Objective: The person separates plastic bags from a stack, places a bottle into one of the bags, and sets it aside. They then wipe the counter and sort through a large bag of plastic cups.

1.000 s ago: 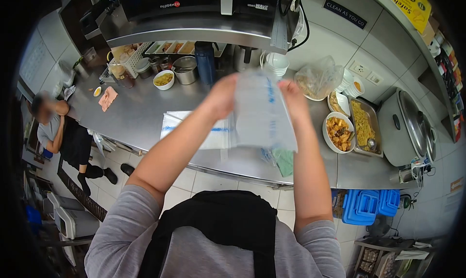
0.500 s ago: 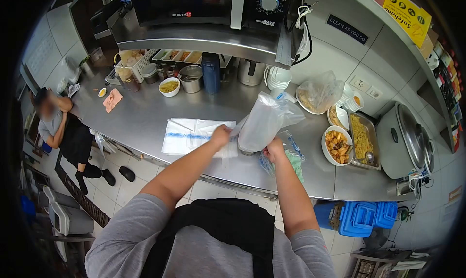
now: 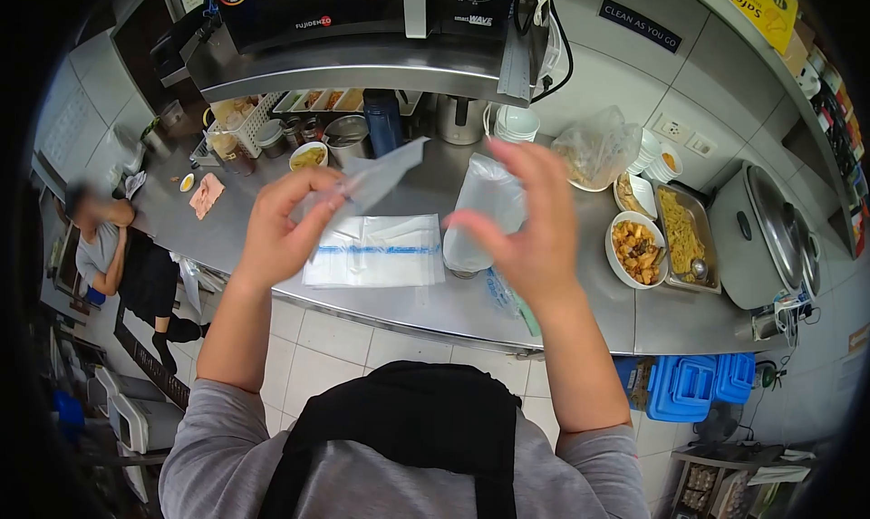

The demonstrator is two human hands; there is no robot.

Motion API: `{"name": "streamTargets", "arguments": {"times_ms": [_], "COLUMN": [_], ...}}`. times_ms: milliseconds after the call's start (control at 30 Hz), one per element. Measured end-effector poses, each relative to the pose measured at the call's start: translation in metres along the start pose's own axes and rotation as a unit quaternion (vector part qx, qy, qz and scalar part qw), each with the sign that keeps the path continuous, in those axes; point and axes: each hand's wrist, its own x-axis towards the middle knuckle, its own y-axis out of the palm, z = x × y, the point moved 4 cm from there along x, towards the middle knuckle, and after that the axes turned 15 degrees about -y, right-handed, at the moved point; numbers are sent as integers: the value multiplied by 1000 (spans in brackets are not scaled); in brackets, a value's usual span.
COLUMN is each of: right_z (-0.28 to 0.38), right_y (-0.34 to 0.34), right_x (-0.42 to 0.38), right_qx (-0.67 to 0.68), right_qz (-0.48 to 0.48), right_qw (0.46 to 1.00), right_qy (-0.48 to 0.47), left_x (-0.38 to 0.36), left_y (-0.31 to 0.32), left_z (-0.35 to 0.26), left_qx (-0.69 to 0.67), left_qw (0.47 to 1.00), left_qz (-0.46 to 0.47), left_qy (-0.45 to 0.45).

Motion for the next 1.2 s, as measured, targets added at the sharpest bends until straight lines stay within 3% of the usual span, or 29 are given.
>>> {"name": "streamTargets", "arguments": {"times_ms": [67, 133, 200, 233, 300, 433, 500, 533, 600, 667, 733, 767, 800, 833, 867, 900, 933, 967, 1033, 1067, 1133, 1200], "right_z": [16, 25, 21, 18, 4, 10, 25, 27, 34, 26, 25, 21, 16, 8, -5, -13, -24, -42, -72, -86, -127, -140], "right_y": [14, 18, 22, 24, 34, 35, 31, 29, 25, 13, 7, 4, 4, -5, -13, -19, -21, -20, -10, -3, 24, 50], "right_x": [15, 23, 22, 17, -2, -13, -8, -9, -11, -17, -26, -36, -45, -48, -55, -59, -61, -63, -58, -53, -75, -129], "right_qx": [24, 50, 205, 208, 365, 356, 175, 175, 95, 105, 117, 259, 391, 389, 576, 733, 731, 677, 535, 444, 378, 266], "right_qz": [18, 38, 46, 48, 78, 45, 164, 165, 189, 147, 105, 36, -36, -37, -39, -41, -44, -46, -74, -99, -46, 29], "right_qw": [999, 996, 975, 974, 908, 894, 968, 968, 977, 983, 987, 961, 900, 901, 779, 615, 616, 664, 742, 768, 798, 827], "right_qy": [-28, -59, 75, 73, 191, 269, 68, 68, -36, -27, -18, 87, 189, 191, 246, 287, 290, 315, 397, 451, 468, 494], "left_x": [-6, -9, -13, -14, -16, -18, -22, -25, -33, -41, -53, -60, -59, -56, -52, -42, -30, -16, 16, 26, 34, 2], "left_y": [3, 4, 4, 3, 2, 9, 21, 25, 46, 60, 80, 86, 92, 98, 100, 96, 96, 99, 106, 119, 157, 202], "left_z": [-11, -15, -20, -17, -12, -28, -28, -29, -26, -21, -22, -15, -10, -6, -5, -9, -8, -8, -6, -3, 33, 74], "left_qx": [-79, -82, -131, -130, -127, -82, -155, -155, -180, -263, -328, -296, -297, -336, -373, -444, -505, -562, -674, -675, -593, -608], "left_qw": [991, 991, 976, 977, 975, 991, 979, 979, 940, 910, 838, 784, 783, 785, 781, 742, 731, 717, 619, 617, 691, 559], "left_qz": [99, 102, 171, 168, 182, 106, 124, 123, 246, 265, 428, 522, 525, 514, 500, 497, 454, 407, 340, 340, 193, 135], "left_qy": [-49, -24, -26, -28, -12, 15, -51, -52, -154, -178, -86, -157, -156, -89, -22, -75, -68, -62, -217, -220, -365, -548]}}
